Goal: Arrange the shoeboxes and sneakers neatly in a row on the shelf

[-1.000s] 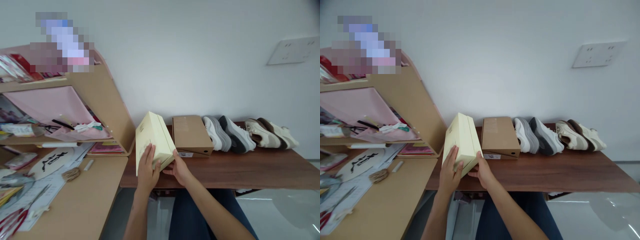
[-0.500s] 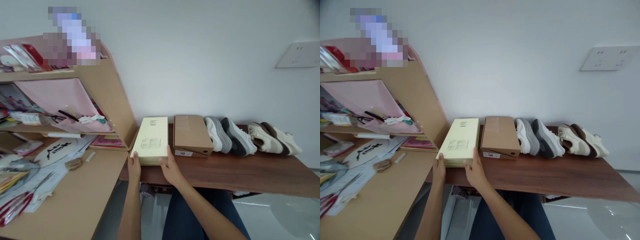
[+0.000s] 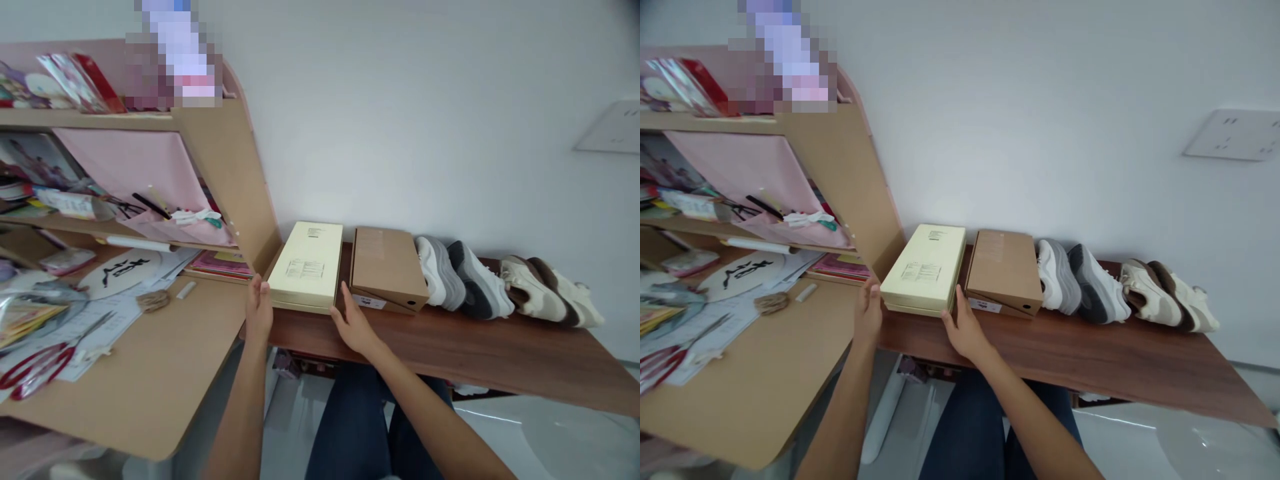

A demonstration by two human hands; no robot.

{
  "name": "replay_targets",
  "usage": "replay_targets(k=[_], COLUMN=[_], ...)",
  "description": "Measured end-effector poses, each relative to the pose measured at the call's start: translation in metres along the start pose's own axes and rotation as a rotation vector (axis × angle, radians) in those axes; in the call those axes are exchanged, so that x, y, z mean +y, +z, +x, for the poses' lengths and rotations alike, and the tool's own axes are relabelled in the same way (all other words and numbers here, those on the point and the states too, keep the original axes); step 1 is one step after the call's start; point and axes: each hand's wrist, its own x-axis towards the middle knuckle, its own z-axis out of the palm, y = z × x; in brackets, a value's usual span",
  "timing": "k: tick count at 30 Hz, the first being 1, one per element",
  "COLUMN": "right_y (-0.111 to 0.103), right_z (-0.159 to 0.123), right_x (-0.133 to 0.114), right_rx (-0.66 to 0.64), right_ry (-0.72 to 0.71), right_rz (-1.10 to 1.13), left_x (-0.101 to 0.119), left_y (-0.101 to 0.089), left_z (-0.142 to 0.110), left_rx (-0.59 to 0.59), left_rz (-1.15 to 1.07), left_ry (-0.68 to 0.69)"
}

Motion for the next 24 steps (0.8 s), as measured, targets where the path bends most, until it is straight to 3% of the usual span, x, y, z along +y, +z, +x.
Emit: replay_targets(k=[4,8,11,13,17,22,24], right_y=[-0.023,-0.037,-0.041,-0.04,-0.035,-0.018,-0.011], right_z=[-0.039,-0.074,-0.087,-0.089,-0.077,-0.043,-0.027], right_x=[0.001,-0.007,-0.011,-0.013,-0.018,-0.022,-0.022], right_rx=[-0.04,-0.114,-0.104,-0.076,-0.031,0.03,0.048], right_ry=[-0.008,0.066,0.14,0.181,0.203,0.212,0.236], right_rz=[-0.022,-0.079,-0.055,-0.017,0.044,0.126,0.139], left_x=[0.009,-0.004,-0.015,-0.019,-0.019,-0.028,-0.036], left_y=[-0.024,-0.037,-0.042,-0.046,-0.052,-0.039,-0.031], left_z=[-0.035,-0.093,-0.124,-0.13,-0.104,-0.041,-0.017], left_rx=[-0.057,-0.179,-0.241,-0.259,-0.21,-0.069,-0.065], left_rz=[0.011,0.056,0.089,0.118,0.171,0.053,0.016], left_ry=[0.028,-0.051,-0.126,-0.14,-0.066,-0.001,0.005])
